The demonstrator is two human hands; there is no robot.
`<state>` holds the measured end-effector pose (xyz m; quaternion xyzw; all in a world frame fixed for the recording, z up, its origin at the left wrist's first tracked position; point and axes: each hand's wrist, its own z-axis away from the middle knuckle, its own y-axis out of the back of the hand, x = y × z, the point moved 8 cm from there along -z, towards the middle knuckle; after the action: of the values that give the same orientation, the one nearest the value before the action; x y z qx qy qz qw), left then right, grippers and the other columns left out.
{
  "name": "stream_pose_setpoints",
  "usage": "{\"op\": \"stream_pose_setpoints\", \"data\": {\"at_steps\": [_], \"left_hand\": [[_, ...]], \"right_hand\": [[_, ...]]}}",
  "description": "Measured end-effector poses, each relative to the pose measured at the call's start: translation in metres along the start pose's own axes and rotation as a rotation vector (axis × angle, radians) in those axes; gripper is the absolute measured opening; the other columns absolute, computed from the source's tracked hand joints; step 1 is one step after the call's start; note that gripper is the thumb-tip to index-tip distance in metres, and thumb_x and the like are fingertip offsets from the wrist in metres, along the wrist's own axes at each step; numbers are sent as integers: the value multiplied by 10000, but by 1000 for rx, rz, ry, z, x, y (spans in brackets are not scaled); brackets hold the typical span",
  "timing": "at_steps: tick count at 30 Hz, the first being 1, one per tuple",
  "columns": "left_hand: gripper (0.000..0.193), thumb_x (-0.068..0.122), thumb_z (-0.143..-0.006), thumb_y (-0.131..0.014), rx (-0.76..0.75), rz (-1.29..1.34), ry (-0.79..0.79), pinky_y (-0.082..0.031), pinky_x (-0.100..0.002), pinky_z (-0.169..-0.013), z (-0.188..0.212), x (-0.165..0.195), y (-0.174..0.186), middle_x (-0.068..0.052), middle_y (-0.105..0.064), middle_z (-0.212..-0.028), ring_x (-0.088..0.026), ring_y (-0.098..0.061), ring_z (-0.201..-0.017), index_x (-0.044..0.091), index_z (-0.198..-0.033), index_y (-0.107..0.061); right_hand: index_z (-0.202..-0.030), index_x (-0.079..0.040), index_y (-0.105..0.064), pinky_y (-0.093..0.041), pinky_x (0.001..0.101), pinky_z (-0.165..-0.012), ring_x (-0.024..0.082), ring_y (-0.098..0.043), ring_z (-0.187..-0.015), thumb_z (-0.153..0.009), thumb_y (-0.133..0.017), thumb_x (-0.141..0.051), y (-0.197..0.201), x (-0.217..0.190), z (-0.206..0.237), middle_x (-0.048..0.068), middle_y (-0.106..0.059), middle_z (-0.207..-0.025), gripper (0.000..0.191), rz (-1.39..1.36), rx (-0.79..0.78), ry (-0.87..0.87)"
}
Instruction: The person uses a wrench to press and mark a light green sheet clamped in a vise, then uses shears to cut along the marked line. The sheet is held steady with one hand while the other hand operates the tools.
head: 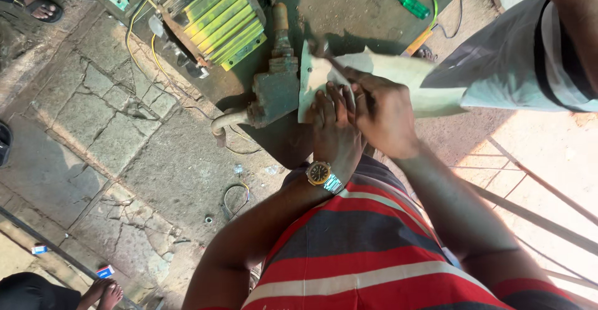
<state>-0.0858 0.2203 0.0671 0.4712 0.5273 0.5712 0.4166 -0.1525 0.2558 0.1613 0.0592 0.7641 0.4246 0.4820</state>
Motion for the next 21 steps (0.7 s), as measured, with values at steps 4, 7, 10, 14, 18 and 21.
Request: {"op": "stream_pose_setpoints", "data": {"at_steps": [4,7,10,14,18,21], "left_hand": [[770,397,-921,-594,-63,-40,-21,-330,-562,-1169,-4,7,1,-332,-334,-1567,-493,-374,-1431,-9,-1521,-335],[875,418,-885,-614,-145,-67,-19,-330,-539,-1148,-8,12,-1,-328,-321,-1559,-479,-364,-1419,-22,-1571,-295],[874,434,-862,-617,-173,-198,-8,-326,-527,-1163,-9,17,-1,-286,-310,-1592,-443,-356,-1443,7,-1552,-291],[905,474,-900,-614,-112,-79,-7,-334,-541,-1161,-10,19,3,-313,-328,-1580,-474,-371,-1433,-43,-1569,-291],[838,431,-943,-585,-81,-126,5,-341,-510,-1163,-9,18,-1,-291,-355,-1585,-441,-387,-1438,-44,-1574,-304],[806,423,-957,-558,-68,-150,-2,-346,-507,-1167,-11,21,-5,-285,-375,-1574,-428,-404,-1434,-48,-1565,-317]], "right_hand": [[-1269,-10,-694,-575,412,-719,370,-751,-761,-946,-599,-24,-11,24,4,266,-715,-919,337,-93,-186,-200],[-1224,8,-699,-582,413,-792,396,-744,-906,-1008,-610,-23,14,18,4,268,-730,-1060,236,-31,96,4],[-1281,12,-697,-583,414,-777,402,-736,-858,-964,-610,-14,-1,32,6,290,-706,-1011,330,-134,-158,-48],[-1275,21,-693,-580,421,-798,398,-737,-901,-984,-612,-3,17,33,9,269,-727,-1053,303,-56,33,32],[-1284,31,-690,-571,439,-760,404,-725,-841,-969,-616,11,14,35,14,256,-721,-979,324,1,-5,67],[-1305,35,-671,-579,419,-773,389,-735,-878,-1004,-613,10,22,35,20,252,-721,-1037,308,12,78,112]]}}
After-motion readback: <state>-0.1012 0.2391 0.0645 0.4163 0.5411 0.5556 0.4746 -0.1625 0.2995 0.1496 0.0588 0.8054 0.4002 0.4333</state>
